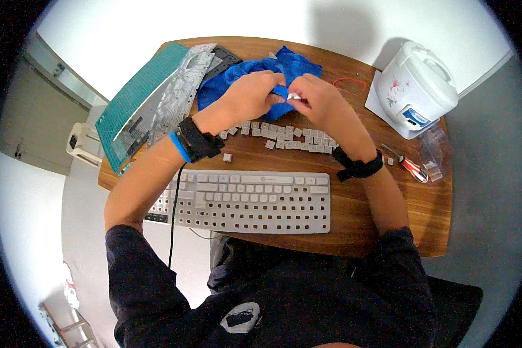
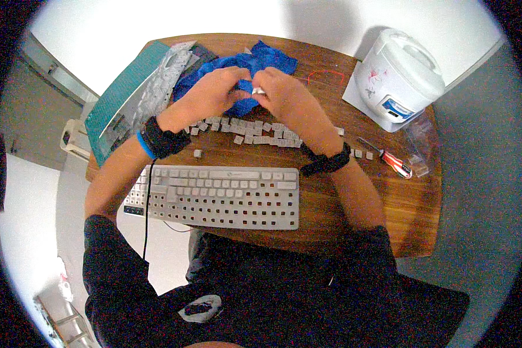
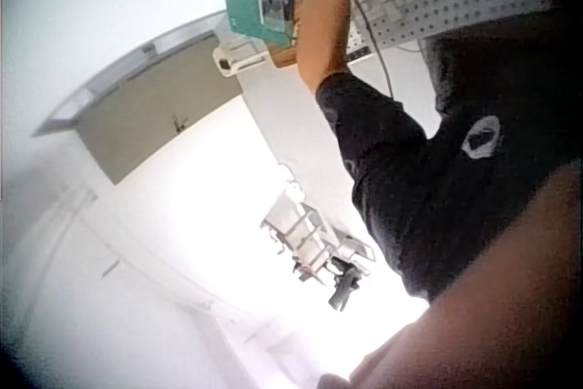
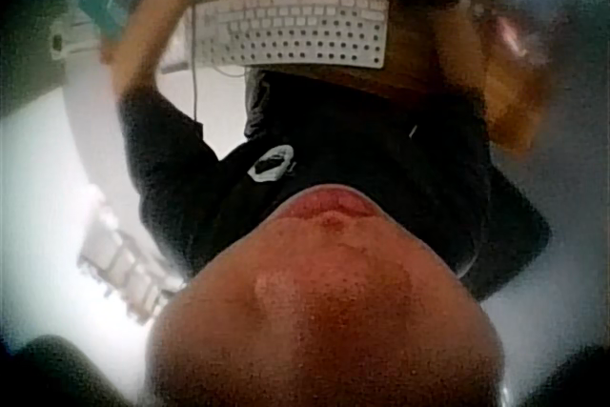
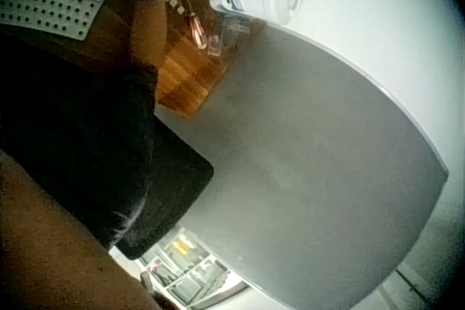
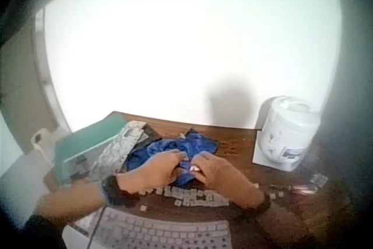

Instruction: The person wipes white keyboard keycaps with a blue cloth and places them onto a white keyboard base. The person handles the keycaps one at a time, cleaning them before insertion into the keyboard.

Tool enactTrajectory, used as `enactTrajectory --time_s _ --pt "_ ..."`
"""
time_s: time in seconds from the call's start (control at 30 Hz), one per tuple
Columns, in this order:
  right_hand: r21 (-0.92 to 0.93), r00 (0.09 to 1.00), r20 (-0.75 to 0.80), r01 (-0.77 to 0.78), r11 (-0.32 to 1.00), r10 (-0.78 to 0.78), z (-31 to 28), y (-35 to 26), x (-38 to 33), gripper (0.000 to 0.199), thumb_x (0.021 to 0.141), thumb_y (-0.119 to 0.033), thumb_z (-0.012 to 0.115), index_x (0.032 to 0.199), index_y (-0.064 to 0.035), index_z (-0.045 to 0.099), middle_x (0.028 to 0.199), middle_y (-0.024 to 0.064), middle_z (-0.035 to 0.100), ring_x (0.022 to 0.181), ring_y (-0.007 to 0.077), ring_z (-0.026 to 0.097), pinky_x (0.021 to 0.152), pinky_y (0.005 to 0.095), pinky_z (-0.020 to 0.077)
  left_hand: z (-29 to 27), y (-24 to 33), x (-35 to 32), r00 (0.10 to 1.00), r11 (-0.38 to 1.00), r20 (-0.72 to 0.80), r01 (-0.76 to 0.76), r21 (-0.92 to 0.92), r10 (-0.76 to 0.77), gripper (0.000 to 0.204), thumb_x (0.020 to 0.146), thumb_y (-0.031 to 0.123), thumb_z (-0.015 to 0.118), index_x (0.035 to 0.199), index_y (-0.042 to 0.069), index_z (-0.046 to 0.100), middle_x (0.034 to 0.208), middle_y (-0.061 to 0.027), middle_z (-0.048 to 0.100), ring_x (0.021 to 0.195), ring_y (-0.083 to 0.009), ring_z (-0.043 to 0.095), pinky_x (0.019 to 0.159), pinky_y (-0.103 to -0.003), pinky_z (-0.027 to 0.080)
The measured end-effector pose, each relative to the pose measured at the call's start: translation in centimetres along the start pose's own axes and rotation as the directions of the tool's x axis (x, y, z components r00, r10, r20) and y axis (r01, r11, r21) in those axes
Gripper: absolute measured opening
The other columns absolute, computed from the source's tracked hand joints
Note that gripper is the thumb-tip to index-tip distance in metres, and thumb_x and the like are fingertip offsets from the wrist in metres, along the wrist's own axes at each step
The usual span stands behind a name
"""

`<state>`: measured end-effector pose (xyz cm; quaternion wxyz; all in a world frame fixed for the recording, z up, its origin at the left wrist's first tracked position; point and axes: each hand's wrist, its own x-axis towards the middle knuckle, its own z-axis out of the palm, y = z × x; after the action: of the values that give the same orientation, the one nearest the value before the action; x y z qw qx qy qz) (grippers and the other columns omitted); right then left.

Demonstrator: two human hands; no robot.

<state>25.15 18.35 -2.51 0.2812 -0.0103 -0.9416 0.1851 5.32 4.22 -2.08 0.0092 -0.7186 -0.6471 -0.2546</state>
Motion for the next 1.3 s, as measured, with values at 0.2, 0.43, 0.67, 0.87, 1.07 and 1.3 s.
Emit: enactTrajectory --time_s 0.2,0.43,0.67,0.87,1.07,1.3 --pt "-0.158 0.993 0.061 -0.091 0.983 0.102 -0.3 0.5 -0.7 0.020 0.098 -0.015 0.074 0.110 -0.0050 0.061 0.106 0.0187 0.066 0.101 0.0428 0.069 0.087 0.0530 0.0568 0.0 1.3 -0.5 0.999 0.997 -0.050 0.022 0.077 -0.018 0.032 0.096 0.019 0.080 0.123 0.006 0.070 0.109 -0.0194 0.072 0.104 -0.0442 0.071 0.087 -0.054 0.058" --pt "-0.106 0.998 0.028 -0.050 0.993 0.053 0.1 0.9 -0.6 0.021 0.099 -0.018 0.074 0.110 -0.0053 0.061 0.104 0.0179 0.066 0.100 0.0424 0.068 0.087 0.0523 0.0563 -0.1 1.5 0.2 0.999 0.994 0.004 0.042 0.105 -0.043 0.028 0.098 0.020 0.078 0.122 0.007 0.070 0.105 -0.0191 0.070 0.101 -0.0441 0.070 0.084 -0.054 0.057" --pt "0.058 0.999 -0.008 -0.037 0.998 0.038 -0.2 0.2 -0.4 0.017 0.100 -0.018 0.073 0.110 -0.0066 0.066 0.103 0.0165 0.066 0.100 0.0405 0.069 0.088 0.0505 0.0569 -0.2 1.1 -0.3 0.999 0.997 -0.018 0.033 0.069 -0.032 0.027 0.099 0.021 0.078 0.120 0.006 0.070 0.105 -0.0196 0.070 0.101 -0.0445 0.070 0.085 -0.053 0.056" --pt "-0.085 0.991 -0.102 -0.096 0.992 0.087 -0.1 1.1 -0.8 0.018 0.100 -0.020 0.075 0.109 -0.0062 0.068 0.099 0.0153 0.067 0.093 0.0385 0.070 0.083 0.0486 0.0571 -0.5 1.1 -0.6 0.999 0.999 0.003 0.033 0.029 -0.033 0.027 0.099 0.021 0.077 0.121 0.006 0.070 0.107 -0.0200 0.072 0.104 -0.0444 0.070 0.088 -0.052 0.056" --pt "0.123 0.988 -0.155 0.033 0.992 -0.014 0.2 -1.3 0.1 0.021 0.096 -0.018 0.081 0.105 -0.0051 0.068 0.095 0.0154 0.069 0.090 0.0363 0.071 0.079 0.0445 0.0578 0.0 0.8 -0.7 1.000 0.999 -0.023 0.020 0.031 -0.019 0.029 0.099 0.022 0.077 0.123 0.007 0.071 0.109 -0.0199 0.073 0.105 -0.0438 0.070 0.089 -0.052 0.057" --pt "0.066 0.996 -0.087 0.011 0.998 -0.006 -0.1 0.0 -0.2 0.024 0.094 -0.016 0.082 0.105 -0.0043 0.065 0.092 0.0147 0.067 0.087 0.0370 0.069 0.077 0.0453 0.0566 0.0 1.1 -0.8 0.999 0.999 -0.035 0.039 -0.006 -0.040 0.028 0.099 0.021 0.078 0.122 0.005 0.073 0.111 -0.0203 0.075 0.104 -0.0432 0.071 0.088 -0.051 0.057"
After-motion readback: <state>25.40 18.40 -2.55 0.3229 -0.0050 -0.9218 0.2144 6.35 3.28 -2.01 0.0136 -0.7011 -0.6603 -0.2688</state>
